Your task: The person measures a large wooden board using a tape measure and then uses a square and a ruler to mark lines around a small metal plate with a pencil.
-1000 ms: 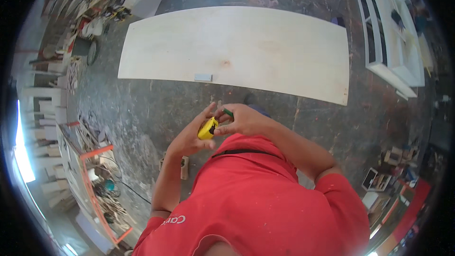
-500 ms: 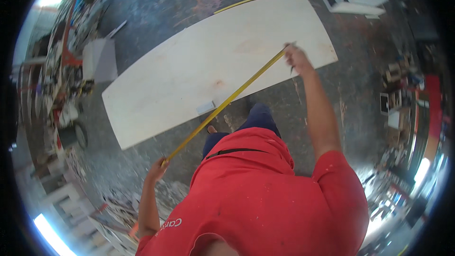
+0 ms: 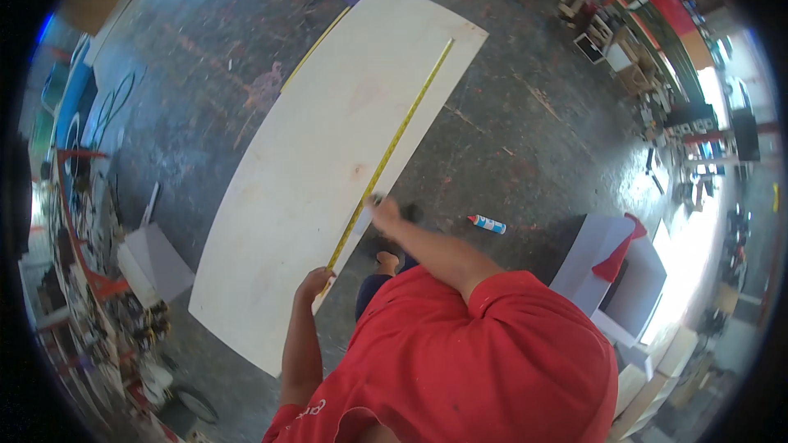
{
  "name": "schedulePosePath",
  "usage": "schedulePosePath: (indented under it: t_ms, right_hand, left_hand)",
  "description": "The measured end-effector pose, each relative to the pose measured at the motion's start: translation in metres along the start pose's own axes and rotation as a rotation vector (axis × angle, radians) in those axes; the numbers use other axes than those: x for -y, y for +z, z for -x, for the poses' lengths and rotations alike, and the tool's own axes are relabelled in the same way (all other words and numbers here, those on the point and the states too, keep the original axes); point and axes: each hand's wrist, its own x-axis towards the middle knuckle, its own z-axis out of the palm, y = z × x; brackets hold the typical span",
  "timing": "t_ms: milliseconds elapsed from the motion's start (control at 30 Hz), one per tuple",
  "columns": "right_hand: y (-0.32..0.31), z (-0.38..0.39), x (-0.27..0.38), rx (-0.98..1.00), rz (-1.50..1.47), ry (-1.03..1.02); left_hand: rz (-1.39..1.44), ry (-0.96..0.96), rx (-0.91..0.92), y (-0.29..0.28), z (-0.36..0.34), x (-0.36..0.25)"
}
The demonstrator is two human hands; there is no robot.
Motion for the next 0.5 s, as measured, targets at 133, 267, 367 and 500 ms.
schedulePosePath:
  t_ms: [133, 267, 367, 500]
  right_hand:
    - [0.055, 0.019, -0.014, -0.034, 0.078, 0.079]
    - [0.051, -0.024, -0.020, -0.095, 0.071, 0.056]
    - [0.034, -0.066, -0.036, -0.211, 0.083, 0.062]
    - [0.014, -0.116, -0.028, -0.270, -0.012, 0.027]
  left_hand:
    - [-0.204, 0.284, 0.164, -0.001, -0.072, -0.050]
    - [-0.558, 0.492, 0.064, 0.006, -0.102, -0.079]
    - [-0.157, -0.023, 0.035, 0.020, -0.112, -0.111]
    - [-0.373, 0.150, -0.015, 0.008, -0.136, -0.052]
